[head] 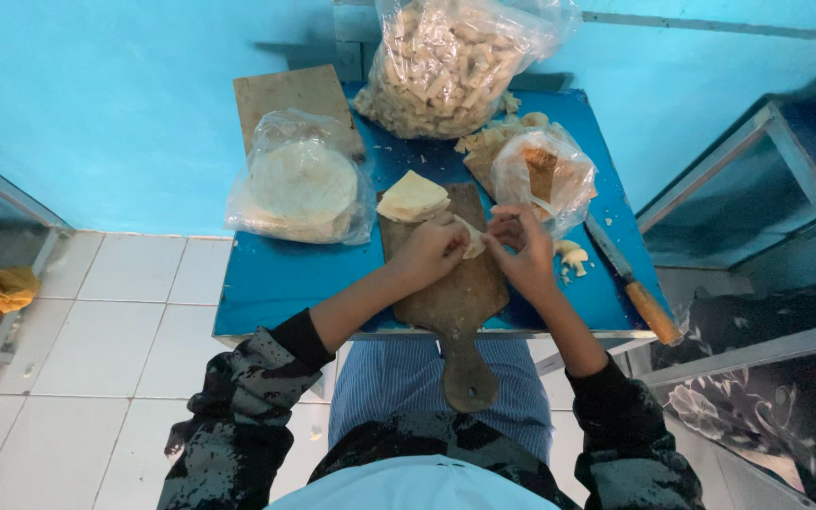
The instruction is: The person sits at a small blue table and folds thin white food slices by hand, stacking them in an overlapping fan on a wooden paddle board. They occasionally reach into a plastic bag of brown powder with a spoon and add it to the slices, continuing to build the stack.
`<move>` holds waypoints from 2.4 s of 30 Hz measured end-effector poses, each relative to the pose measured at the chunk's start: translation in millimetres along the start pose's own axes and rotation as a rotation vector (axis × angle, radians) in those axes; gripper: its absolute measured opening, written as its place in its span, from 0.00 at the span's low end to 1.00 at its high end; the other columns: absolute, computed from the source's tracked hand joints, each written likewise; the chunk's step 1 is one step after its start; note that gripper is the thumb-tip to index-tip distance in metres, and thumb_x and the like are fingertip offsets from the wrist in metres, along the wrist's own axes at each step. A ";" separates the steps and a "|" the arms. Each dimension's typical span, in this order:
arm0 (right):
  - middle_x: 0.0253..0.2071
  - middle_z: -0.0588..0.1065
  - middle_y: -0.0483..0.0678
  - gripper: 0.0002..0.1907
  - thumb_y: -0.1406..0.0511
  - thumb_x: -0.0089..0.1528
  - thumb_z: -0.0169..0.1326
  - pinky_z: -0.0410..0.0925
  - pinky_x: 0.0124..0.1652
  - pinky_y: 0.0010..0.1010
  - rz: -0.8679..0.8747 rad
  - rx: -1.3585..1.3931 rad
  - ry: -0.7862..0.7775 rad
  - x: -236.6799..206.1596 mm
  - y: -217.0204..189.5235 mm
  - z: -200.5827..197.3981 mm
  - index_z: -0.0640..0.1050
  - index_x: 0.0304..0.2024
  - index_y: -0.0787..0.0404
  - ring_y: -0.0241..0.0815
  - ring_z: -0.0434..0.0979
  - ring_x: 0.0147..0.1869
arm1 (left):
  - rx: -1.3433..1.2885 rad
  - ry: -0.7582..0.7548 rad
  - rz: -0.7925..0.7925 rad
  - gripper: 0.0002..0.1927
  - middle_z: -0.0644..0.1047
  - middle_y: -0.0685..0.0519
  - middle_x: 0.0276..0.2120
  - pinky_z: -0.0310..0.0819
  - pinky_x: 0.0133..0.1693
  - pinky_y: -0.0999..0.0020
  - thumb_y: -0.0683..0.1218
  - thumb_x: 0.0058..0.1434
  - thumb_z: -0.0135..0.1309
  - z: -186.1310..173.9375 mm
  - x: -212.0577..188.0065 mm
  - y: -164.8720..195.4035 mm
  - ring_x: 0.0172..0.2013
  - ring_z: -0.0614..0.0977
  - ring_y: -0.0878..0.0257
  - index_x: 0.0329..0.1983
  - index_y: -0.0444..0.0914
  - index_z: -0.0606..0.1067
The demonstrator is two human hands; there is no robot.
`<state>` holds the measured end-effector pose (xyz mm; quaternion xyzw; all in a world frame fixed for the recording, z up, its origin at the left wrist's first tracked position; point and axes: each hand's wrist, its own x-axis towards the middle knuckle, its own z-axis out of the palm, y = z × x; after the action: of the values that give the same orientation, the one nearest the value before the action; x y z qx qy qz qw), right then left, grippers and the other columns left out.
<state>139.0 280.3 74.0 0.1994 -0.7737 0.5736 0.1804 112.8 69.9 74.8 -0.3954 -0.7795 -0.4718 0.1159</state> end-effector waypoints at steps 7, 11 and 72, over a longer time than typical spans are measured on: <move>0.47 0.74 0.47 0.24 0.79 0.61 0.58 0.78 0.49 0.28 -0.028 -0.030 -0.057 -2.1 2.1 6.4 0.70 0.57 0.63 0.37 0.82 0.52 | -0.112 -0.023 -0.169 0.11 0.75 0.46 0.31 0.77 0.36 0.61 0.38 0.61 0.56 -2.8 2.8 6.8 0.32 0.83 0.53 0.46 0.35 0.70; 0.48 0.73 0.47 0.23 0.79 0.63 0.55 0.79 0.49 0.29 0.049 0.105 -0.099 -0.8 -4.0 6.9 0.68 0.58 0.63 0.38 0.84 0.53 | -0.047 -0.029 -0.111 0.09 0.74 0.44 0.34 0.77 0.36 0.59 0.38 0.60 0.57 -2.9 3.2 4.0 0.34 0.82 0.50 0.43 0.34 0.72; 0.38 0.82 0.46 0.34 0.75 0.55 0.64 0.71 0.46 0.38 -0.144 -0.336 -0.408 35.9 -34.3 -8.3 0.65 0.60 0.56 0.48 0.83 0.47 | 0.230 0.033 0.033 0.06 0.74 0.41 0.37 0.71 0.44 0.50 0.41 0.51 0.65 -13.0 3.0 2.7 0.44 0.77 0.42 0.29 0.35 0.78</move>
<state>126.4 275.6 122.5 0.3327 -0.8623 0.3706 0.0917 110.3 61.4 85.1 -0.3847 -0.8197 -0.3838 0.1809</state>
